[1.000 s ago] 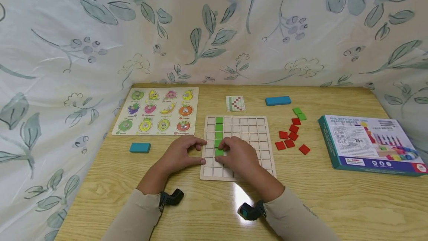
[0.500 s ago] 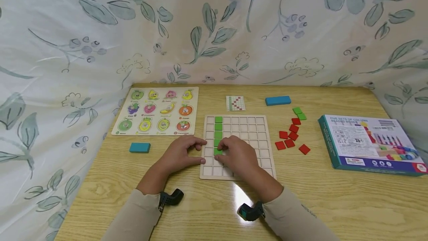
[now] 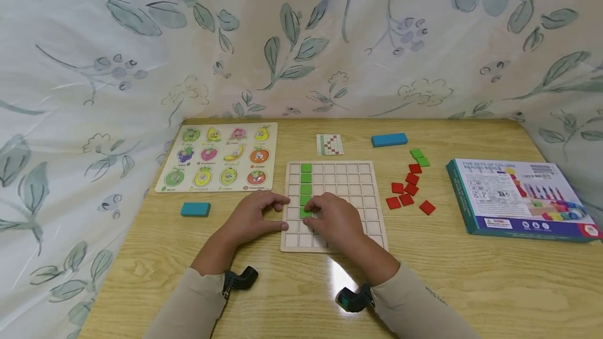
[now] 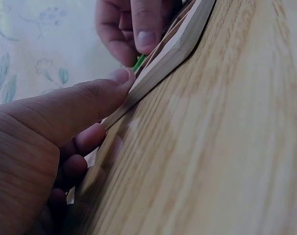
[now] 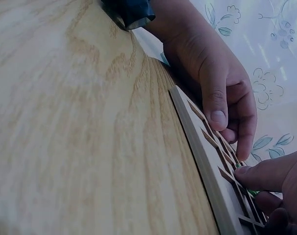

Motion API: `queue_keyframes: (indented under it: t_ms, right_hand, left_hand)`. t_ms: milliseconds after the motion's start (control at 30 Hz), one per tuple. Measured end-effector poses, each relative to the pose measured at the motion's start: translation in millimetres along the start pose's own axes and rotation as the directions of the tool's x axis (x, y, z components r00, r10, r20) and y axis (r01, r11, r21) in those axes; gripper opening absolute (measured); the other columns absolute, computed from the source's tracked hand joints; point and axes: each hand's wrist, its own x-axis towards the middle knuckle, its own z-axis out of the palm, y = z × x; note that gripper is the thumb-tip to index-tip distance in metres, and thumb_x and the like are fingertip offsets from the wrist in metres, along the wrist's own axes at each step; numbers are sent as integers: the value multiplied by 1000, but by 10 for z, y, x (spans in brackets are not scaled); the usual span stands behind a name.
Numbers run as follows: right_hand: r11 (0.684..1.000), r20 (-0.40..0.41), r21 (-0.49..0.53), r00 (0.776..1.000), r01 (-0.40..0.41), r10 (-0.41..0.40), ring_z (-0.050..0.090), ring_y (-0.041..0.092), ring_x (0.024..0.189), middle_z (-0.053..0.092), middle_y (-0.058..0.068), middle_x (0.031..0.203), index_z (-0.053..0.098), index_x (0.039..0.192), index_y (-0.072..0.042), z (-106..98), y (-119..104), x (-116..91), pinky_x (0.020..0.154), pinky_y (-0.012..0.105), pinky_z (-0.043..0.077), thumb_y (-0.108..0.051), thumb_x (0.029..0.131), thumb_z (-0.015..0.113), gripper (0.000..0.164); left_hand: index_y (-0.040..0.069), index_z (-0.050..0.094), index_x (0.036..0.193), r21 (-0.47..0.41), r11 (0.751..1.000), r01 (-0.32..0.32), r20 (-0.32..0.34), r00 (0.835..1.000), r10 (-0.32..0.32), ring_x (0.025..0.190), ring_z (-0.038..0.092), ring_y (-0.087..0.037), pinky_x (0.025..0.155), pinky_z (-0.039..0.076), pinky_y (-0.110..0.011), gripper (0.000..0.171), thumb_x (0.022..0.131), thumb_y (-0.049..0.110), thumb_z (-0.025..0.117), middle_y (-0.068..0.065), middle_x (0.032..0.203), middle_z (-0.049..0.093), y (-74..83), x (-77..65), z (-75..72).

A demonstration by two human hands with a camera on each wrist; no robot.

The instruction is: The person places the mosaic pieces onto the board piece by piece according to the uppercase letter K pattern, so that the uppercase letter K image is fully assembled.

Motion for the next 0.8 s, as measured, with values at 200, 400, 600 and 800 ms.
queue_keyframes:
  t_ms: [200,400,600,800]
  right_hand:
    - [997,-6,81,1000,-7,7,64,14,90,71,-8,102,81,103,-24,-39,35,-23,79,38,52,-23,88,89,17]
    - [978,-32,204,999,-33,40,65,15,95,71,-7,104,79,110,-19,-138,106,-21,86,40,53,-22,89,87,22]
    - [964,-77,256,992,-73,95,61,18,83,71,-1,105,79,117,-14,-313,280,28,74,37,51,-22,93,84,26]
    - [948,-118,283,975,-148,188,59,22,79,69,6,110,76,124,-10,-553,515,82,65,34,49,-24,97,80,30]
  left_hand:
    - [22,74,131,7,1000,-9,-7,1000,9,102,57,-12,98,47,-43,52,85,35,93,15,102,64,-19,-5,8]
    - [21,75,130,12,1000,-25,-15,1000,25,100,57,-12,97,47,-42,52,83,34,95,13,101,64,-31,3,3]
    - [20,75,130,16,1000,-23,-14,1000,24,102,57,-13,98,47,-43,53,83,33,95,14,102,64,-18,0,-3]
    - [20,75,130,-7,1000,-15,-6,1000,15,103,58,-13,99,47,-43,52,84,32,94,14,103,64,-8,-8,1]
